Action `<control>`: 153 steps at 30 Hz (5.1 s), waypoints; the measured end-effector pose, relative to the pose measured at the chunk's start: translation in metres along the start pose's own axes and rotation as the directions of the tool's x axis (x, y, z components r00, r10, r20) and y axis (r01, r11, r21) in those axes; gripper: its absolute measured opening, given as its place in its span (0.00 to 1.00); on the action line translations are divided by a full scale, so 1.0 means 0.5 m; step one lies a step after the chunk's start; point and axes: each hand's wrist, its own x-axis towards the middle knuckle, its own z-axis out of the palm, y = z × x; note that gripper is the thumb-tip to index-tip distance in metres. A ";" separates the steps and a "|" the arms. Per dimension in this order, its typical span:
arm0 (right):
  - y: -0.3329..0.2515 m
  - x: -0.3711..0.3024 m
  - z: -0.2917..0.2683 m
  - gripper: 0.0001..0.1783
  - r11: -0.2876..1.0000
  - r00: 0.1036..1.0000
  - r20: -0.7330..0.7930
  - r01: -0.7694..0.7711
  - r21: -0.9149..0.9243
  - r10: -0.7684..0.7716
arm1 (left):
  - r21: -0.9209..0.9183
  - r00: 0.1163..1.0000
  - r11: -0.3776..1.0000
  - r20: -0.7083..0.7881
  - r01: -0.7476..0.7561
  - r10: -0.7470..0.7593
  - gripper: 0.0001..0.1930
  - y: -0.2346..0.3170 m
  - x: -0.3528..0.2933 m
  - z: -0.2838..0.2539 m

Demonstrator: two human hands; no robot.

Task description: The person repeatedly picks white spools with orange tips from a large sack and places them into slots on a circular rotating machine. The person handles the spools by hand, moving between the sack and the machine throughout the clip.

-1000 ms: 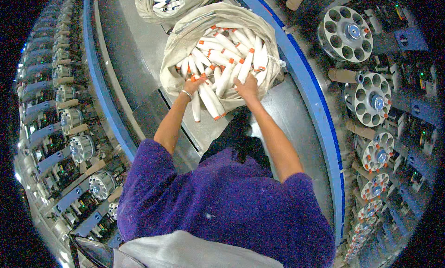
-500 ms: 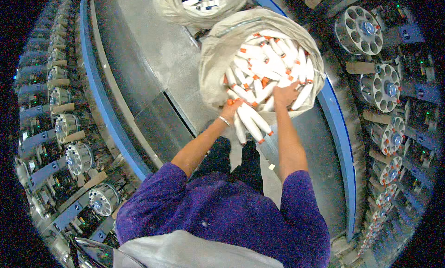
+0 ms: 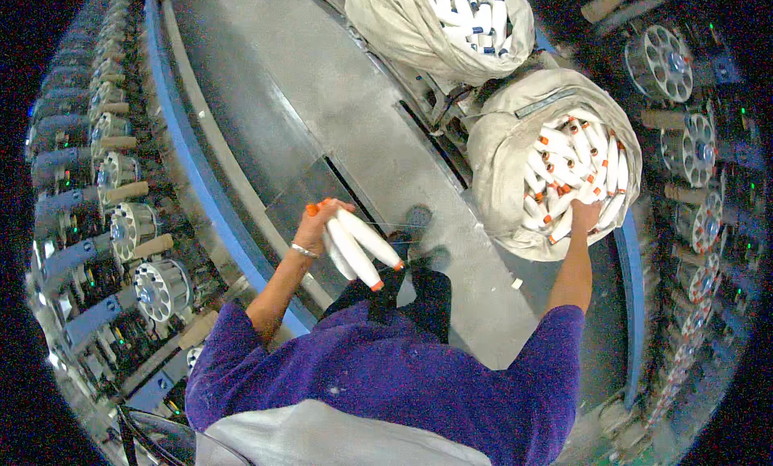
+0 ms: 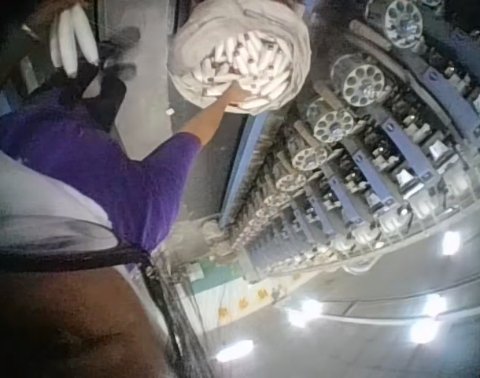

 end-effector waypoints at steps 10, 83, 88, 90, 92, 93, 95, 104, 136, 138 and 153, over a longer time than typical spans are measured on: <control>-0.008 -0.239 -0.216 0.44 0.640 0.996 -0.081 0.050 0.767 0.019 | 0.199 0.925 0.979 0.378 -0.044 -0.035 0.11 0.111 0.050 0.132; -2.778 -0.953 -0.329 0.43 0.388 0.989 -0.145 0.135 0.912 -0.003 | 0.412 0.209 0.836 0.910 -0.363 -0.357 0.19 2.298 1.276 -0.605; -2.773 -0.900 -0.302 0.39 0.204 0.982 -0.104 0.136 0.969 -0.157 | 0.385 -0.016 0.856 0.909 -0.346 -0.416 0.17 2.221 1.161 -0.561; -2.763 -0.906 -0.295 0.37 0.076 0.984 -0.002 0.016 0.997 -0.181 | 0.423 -0.083 0.852 0.881 -0.308 -0.467 0.17 2.208 1.139 -0.547; -2.747 -0.920 -0.285 0.36 0.000 0.984 0.019 -0.019 1.000 -0.178 | 0.433 -0.087 0.829 0.867 -0.353 -0.490 0.16 2.193 1.138 -0.541; -2.737 -0.932 -0.277 0.35 0.022 0.996 -0.012 0.014 1.000 -0.089 | 0.446 -0.046 0.818 0.868 -0.363 -0.494 0.16 2.185 1.144 -0.540; -2.707 -0.956 -0.255 0.33 -0.016 0.999 0.010 -0.011 1.000 -0.032 | 0.475 0.014 0.807 0.864 -0.351 -0.503 0.14 2.173 1.169 -0.542; -2.350 -1.149 -0.322 0.20 0.161 0.307 -0.107 -0.154 0.975 0.946 | 0.384 0.687 0.883 0.719 -0.269 -0.103 0.27 2.411 1.248 -0.565; -2.531 -0.331 -0.305 0.25 -0.925 0.999 0.008 -0.047 0.378 -0.048 | 0.350 0.749 0.836 0.655 -0.422 0.104 0.16 2.277 1.629 -0.406; -2.473 -0.266 -0.310 0.24 -0.863 0.994 -0.084 0.099 0.496 0.065 | 0.282 0.741 0.899 0.668 -0.336 0.067 0.17 2.249 1.653 -0.347; -2.293 0.662 -0.201 0.21 -0.091 0.909 -0.347 0.376 0.922 0.231 | -0.083 0.707 0.978 0.680 -0.189 0.194 0.15 2.089 1.610 0.210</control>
